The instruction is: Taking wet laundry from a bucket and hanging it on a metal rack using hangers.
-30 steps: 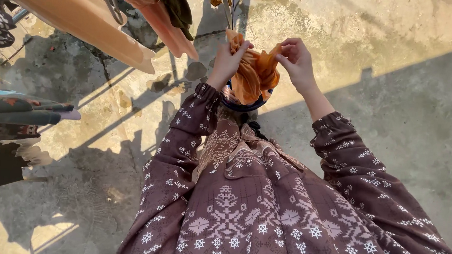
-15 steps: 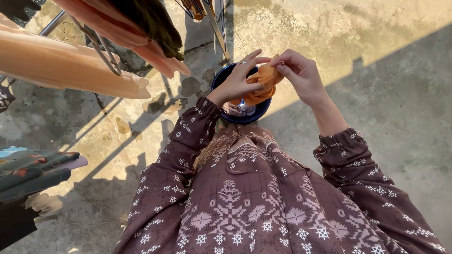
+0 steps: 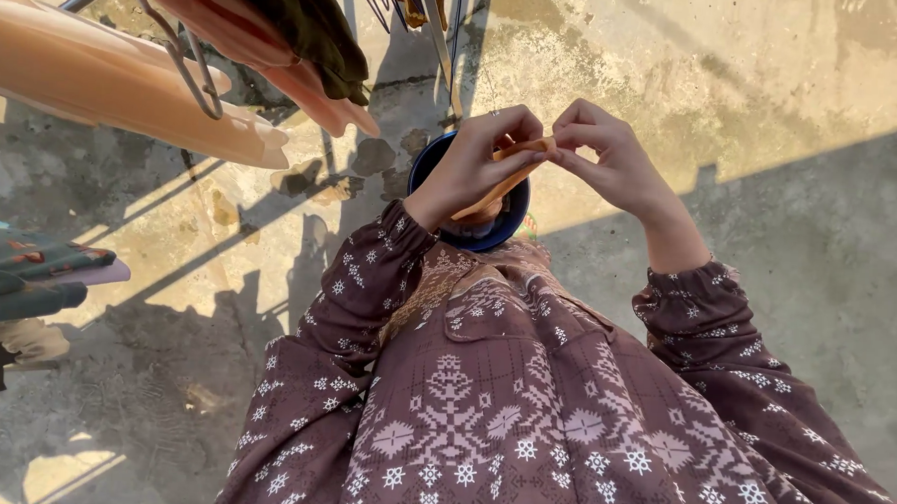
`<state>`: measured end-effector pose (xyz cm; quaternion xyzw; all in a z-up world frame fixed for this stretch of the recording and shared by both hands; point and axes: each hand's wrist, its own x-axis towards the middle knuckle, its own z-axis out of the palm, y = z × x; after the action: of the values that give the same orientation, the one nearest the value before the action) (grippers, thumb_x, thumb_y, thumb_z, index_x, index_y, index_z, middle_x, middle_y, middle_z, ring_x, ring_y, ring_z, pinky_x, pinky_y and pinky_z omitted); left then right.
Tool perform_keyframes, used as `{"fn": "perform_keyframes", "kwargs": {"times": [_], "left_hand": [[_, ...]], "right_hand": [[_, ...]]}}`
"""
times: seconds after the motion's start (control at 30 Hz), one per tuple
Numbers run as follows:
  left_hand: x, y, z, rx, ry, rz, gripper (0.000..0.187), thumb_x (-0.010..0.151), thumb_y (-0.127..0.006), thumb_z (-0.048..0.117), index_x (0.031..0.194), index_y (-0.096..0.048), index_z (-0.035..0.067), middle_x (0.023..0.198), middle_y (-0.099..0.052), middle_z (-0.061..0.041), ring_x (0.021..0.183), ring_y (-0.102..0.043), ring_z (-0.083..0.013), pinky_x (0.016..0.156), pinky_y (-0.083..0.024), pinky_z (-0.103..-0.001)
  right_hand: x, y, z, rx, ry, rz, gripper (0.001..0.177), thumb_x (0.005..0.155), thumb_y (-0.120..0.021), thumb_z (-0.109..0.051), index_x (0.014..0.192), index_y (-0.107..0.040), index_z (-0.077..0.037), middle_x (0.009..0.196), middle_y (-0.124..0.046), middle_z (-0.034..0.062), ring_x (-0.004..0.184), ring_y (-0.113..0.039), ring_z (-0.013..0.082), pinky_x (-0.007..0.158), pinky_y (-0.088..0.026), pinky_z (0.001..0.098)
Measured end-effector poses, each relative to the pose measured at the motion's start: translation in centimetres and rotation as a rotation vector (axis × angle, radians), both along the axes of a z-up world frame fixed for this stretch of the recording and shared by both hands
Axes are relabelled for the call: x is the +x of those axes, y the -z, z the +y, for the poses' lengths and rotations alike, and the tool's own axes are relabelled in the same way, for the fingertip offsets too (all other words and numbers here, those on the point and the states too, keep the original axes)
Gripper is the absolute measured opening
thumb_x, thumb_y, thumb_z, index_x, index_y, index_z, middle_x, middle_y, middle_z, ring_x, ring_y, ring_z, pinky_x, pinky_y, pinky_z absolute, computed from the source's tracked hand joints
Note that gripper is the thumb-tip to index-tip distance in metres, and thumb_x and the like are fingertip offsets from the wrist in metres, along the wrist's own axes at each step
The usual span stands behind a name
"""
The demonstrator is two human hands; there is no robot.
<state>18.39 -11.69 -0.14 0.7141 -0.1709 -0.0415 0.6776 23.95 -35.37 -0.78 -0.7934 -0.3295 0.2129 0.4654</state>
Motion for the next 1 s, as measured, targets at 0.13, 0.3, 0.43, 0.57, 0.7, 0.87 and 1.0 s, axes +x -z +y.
{"fn": "perform_keyframes", "kwargs": {"times": [0.13, 0.3, 0.43, 0.57, 0.7, 0.87, 1.0], "left_hand": [[-0.9, -0.9, -1.1, 0.118, -0.168, -0.060, 0.021, 0.101, -0.073, 0.019, 0.104, -0.060, 0.002, 0.090, -0.065, -0.005, 0.081, -0.062, -0.0104, 0.072, -0.050, -0.031], [-1.9, -1.5, -2.8, 0.065, -0.316, -0.066, 0.021, 0.104, -0.069, 0.016, 0.114, -0.057, 0.002, 0.097, -0.067, -0.006, 0.088, -0.063, -0.0120, 0.078, -0.050, -0.032], [-3.2, 0.3, -4.1, 0.068, -0.374, -0.201, 0.025, 0.099, -0.070, 0.006, 0.121, -0.062, -0.002, 0.105, -0.071, -0.010, 0.096, -0.069, -0.0146, 0.083, -0.055, -0.031], [-4.2, -1.6, -5.3, 0.004, -0.480, -0.204, 0.026, 0.097, -0.063, -0.004, 0.122, -0.069, -0.001, 0.107, -0.075, -0.011, 0.101, -0.073, -0.0142, 0.090, -0.059, -0.027], [-2.9, -3.7, -7.3, 0.132, -0.575, -0.261, 0.024, 0.093, -0.062, -0.006, 0.114, -0.072, 0.001, 0.101, -0.077, -0.010, 0.095, -0.076, -0.0130, 0.085, -0.059, -0.025], [-3.3, -4.9, -6.5, 0.399, -0.690, -0.394, 0.021, 0.093, -0.069, 0.002, 0.113, -0.063, 0.001, 0.097, -0.063, -0.010, 0.087, -0.066, -0.0245, 0.074, -0.052, -0.038], [-3.9, 2.9, -5.5, 0.615, -0.756, -0.425, 0.019, 0.097, -0.072, 0.007, 0.112, -0.062, 0.004, 0.105, -0.058, -0.008, 0.094, -0.065, -0.0285, 0.076, -0.050, -0.041]], "right_hand": [[2.3, -0.7, -0.2, 0.051, -0.152, 0.051, 0.017, 0.108, -0.065, -0.019, 0.113, -0.066, -0.003, 0.099, -0.063, 0.0036, 0.092, -0.058, 0.0103, 0.081, -0.049, 0.0282], [4.2, -2.6, -0.4, 0.207, -0.303, 0.164, 0.018, 0.113, -0.059, -0.019, 0.114, -0.061, -0.001, 0.102, -0.062, 0.0045, 0.097, -0.059, 0.0103, 0.088, -0.051, 0.0286], [5.8, -4.8, -1.9, 0.614, -0.360, 0.469, 0.016, 0.119, -0.055, -0.019, 0.122, -0.057, -0.004, 0.114, -0.064, 0.0049, 0.105, -0.063, 0.0089, 0.094, -0.052, 0.0259], [7.6, -5.2, -1.8, 0.603, -0.428, 0.581, 0.023, 0.116, -0.056, -0.026, 0.128, -0.052, -0.007, 0.125, -0.065, 0.0051, 0.113, -0.067, 0.0100, 0.099, -0.055, 0.0253], [6.5, -5.6, -0.4, 0.462, -0.632, 0.261, 0.041, 0.109, -0.061, -0.025, 0.140, -0.047, -0.001, 0.132, -0.061, 0.0101, 0.119, -0.063, 0.0145, 0.099, -0.054, 0.0280], [8.5, -5.3, -0.5, 0.046, -0.443, -0.215, 0.014, 0.102, -0.073, -0.002, 0.115, -0.075, 0.000, 0.092, -0.072, 0.0076, 0.083, -0.070, 0.0121, 0.072, -0.054, 0.0273], [7.6, -10.1, -0.5, 0.302, -0.532, -0.171, 0.011, 0.104, -0.070, 0.003, 0.115, -0.072, 0.002, 0.097, -0.069, 0.0060, 0.088, -0.067, 0.0094, 0.076, -0.055, 0.0271]]}}
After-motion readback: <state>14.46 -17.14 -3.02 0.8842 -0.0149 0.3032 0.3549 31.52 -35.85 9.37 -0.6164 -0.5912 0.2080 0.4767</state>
